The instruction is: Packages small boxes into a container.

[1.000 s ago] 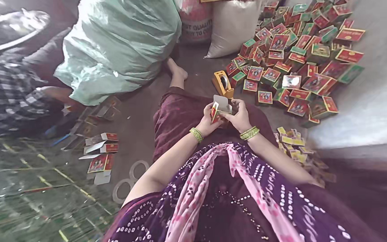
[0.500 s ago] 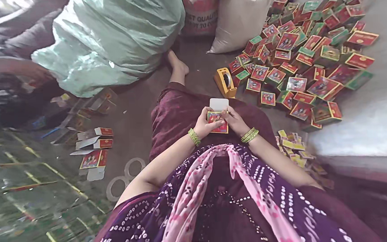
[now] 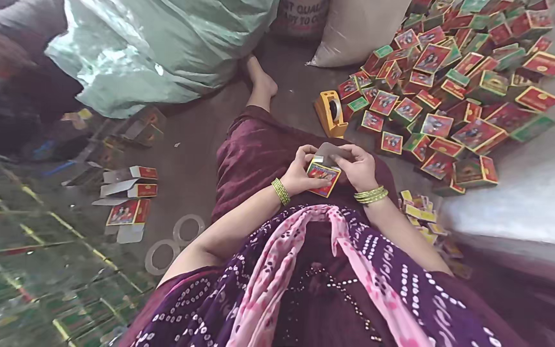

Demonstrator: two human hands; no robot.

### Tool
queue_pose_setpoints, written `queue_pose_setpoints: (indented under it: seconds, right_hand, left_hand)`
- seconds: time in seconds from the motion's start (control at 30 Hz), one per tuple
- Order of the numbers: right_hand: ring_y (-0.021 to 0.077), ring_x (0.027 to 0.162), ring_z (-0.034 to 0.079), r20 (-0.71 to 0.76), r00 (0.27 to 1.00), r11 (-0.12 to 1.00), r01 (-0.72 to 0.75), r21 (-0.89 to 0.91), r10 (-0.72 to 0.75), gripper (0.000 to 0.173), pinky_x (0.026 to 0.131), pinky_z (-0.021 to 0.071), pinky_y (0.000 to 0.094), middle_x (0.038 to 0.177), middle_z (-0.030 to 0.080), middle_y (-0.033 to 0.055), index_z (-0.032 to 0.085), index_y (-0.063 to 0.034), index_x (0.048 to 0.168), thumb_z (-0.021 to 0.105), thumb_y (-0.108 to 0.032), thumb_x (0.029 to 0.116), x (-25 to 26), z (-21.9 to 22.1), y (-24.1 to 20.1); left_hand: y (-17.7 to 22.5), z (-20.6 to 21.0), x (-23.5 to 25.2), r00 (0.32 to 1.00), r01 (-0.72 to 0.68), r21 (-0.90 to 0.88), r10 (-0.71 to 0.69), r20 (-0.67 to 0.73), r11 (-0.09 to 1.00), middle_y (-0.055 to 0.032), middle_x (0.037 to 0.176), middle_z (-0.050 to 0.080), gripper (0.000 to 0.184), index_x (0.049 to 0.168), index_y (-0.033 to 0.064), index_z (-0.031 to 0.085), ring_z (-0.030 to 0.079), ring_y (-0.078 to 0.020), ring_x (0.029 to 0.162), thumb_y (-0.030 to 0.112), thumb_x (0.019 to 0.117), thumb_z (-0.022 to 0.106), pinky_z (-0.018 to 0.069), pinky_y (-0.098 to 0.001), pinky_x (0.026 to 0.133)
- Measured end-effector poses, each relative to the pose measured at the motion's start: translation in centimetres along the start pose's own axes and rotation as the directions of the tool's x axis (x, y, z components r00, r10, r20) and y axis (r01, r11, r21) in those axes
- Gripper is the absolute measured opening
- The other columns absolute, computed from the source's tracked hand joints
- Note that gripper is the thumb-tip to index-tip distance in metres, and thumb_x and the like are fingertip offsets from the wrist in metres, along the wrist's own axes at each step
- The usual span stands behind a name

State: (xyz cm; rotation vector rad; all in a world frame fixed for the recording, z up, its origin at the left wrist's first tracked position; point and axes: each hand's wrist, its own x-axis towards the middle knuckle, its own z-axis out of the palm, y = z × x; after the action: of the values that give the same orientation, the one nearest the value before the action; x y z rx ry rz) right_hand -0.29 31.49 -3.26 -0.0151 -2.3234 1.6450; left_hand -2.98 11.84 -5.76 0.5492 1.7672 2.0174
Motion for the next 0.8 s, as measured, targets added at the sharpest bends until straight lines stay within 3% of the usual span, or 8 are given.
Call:
queue_pose_setpoints:
  seconds: [0.07, 0.13, 0.2, 0.3, 0.4, 0.5, 0.63, 0.8]
  right_hand:
    - [0.0058, 0.088, 0.072, -0.015, 0.996, 0.995, 0.085, -0.044, -0.085, 0.020, 0.083, 0.0607, 0.0268, 0.097, 0.076, 0.0034, 0.076, -0.0033, 0.103, 0.081, -0.003, 0.0841, -0.19, 0.28, -0.18]
    - [0.0072, 0.090, 0.071, 0.051, 0.990, 0.991, 0.134, 0.032, -0.135, 0.011, 0.083, 0.0609, 0.0282, 0.098, 0.076, 0.0029, 0.076, -0.0041, 0.102, 0.074, -0.010, 0.0923, -0.37, 0.15, -0.35]
    - [0.0123, 0.101, 0.071, 0.158, 0.981, 0.988, 0.090, 0.126, -0.109, 0.020, 0.090, 0.0592, 0.0330, 0.107, 0.077, 0.0043, 0.078, -0.0063, 0.102, 0.067, -0.022, 0.0980, -0.41, -0.28, -0.52]
    - [0.0171, 0.104, 0.072, 0.247, 0.965, 0.983, 0.041, 0.181, -0.086, 0.008, 0.089, 0.0610, 0.0339, 0.112, 0.076, 0.0084, 0.079, -0.0047, 0.092, 0.077, -0.012, 0.0897, -0.52, -0.35, -0.89]
    - [0.0172, 0.103, 0.073, 0.273, 0.957, 0.982, 0.051, 0.184, -0.101, 0.018, 0.086, 0.0632, 0.0325, 0.116, 0.075, 0.0100, 0.080, -0.0031, 0.101, 0.083, -0.008, 0.0840, -0.61, -0.14, -0.95]
    - [0.0148, 0.099, 0.073, 0.264, 0.956, 0.983, 0.085, 0.163, -0.126, 0.027, 0.084, 0.0634, 0.0313, 0.115, 0.075, 0.0089, 0.079, -0.0025, 0.110, 0.084, -0.009, 0.0840, -0.60, -0.08, -0.96]
    - [0.0132, 0.096, 0.073, 0.224, 0.964, 0.984, 0.113, 0.141, -0.143, 0.022, 0.086, 0.0628, 0.0311, 0.106, 0.077, 0.0074, 0.079, -0.0027, 0.107, 0.081, -0.005, 0.0851, -0.68, 0.01, -0.50]
    - [0.0136, 0.095, 0.073, 0.222, 0.967, 0.981, 0.083, 0.175, -0.122, 0.016, 0.086, 0.0628, 0.0313, 0.104, 0.077, 0.0072, 0.079, -0.0019, 0.102, 0.079, -0.002, 0.0860, -0.67, -0.42, -0.61]
  left_hand:
    - [-0.04, -0.02, -0.03, 1.000, -0.029, 0.027, 0.029, -0.009, 0.999, -0.0096, 0.113, 0.070, 0.088, 0.136, 0.0072, 0.040, 0.073, -0.0208, 0.098, 0.007, 0.0657, 0.093, 0.0634, -0.0420, 0.087]
    - [-0.08, -0.02, 0.01, 0.998, -0.047, 0.055, 0.050, -0.041, 0.997, -0.0105, 0.110, 0.069, 0.083, 0.132, 0.0056, 0.045, 0.073, -0.0196, 0.096, 0.011, 0.0649, 0.094, 0.0636, -0.0406, 0.085]
    - [-0.24, -0.15, 0.16, 0.996, -0.049, 0.051, 0.052, -0.066, 0.997, -0.0117, 0.112, 0.068, 0.086, 0.129, 0.0062, 0.040, 0.072, -0.0212, 0.099, 0.011, 0.0632, 0.095, 0.0629, -0.0421, 0.087]
    - [-0.29, -0.18, 0.27, 0.995, -0.018, 0.042, 0.021, -0.096, 0.999, -0.0105, 0.111, 0.068, 0.096, 0.132, 0.0080, 0.033, 0.072, -0.0209, 0.100, 0.009, 0.0601, 0.096, 0.0629, -0.0420, 0.086]
    - [-0.58, -0.37, 0.43, 0.996, -0.015, 0.086, 0.022, -0.082, 0.996, -0.0082, 0.112, 0.068, 0.104, 0.142, 0.0084, 0.032, 0.071, -0.0184, 0.101, 0.011, 0.0593, 0.095, 0.0619, -0.0398, 0.088]
    - [-0.74, -0.48, 0.41, 0.998, -0.007, 0.075, 0.012, -0.061, 0.997, -0.0079, 0.113, 0.067, 0.106, 0.145, 0.0094, 0.032, 0.071, -0.0184, 0.100, 0.011, 0.0606, 0.095, 0.0621, -0.0401, 0.088]
    - [-0.89, -0.41, 0.39, 0.999, -0.019, 0.078, 0.022, -0.039, 0.997, -0.0079, 0.114, 0.068, 0.107, 0.147, 0.0081, 0.032, 0.071, -0.0183, 0.101, 0.014, 0.0611, 0.096, 0.0620, -0.0399, 0.089]
    - [-1.00, -0.41, 0.38, 0.999, -0.053, 0.097, 0.053, 0.006, 0.994, -0.0085, 0.116, 0.068, 0.110, 0.148, 0.0064, 0.031, 0.071, -0.0184, 0.103, 0.011, 0.0598, 0.097, 0.0613, -0.0400, 0.092]
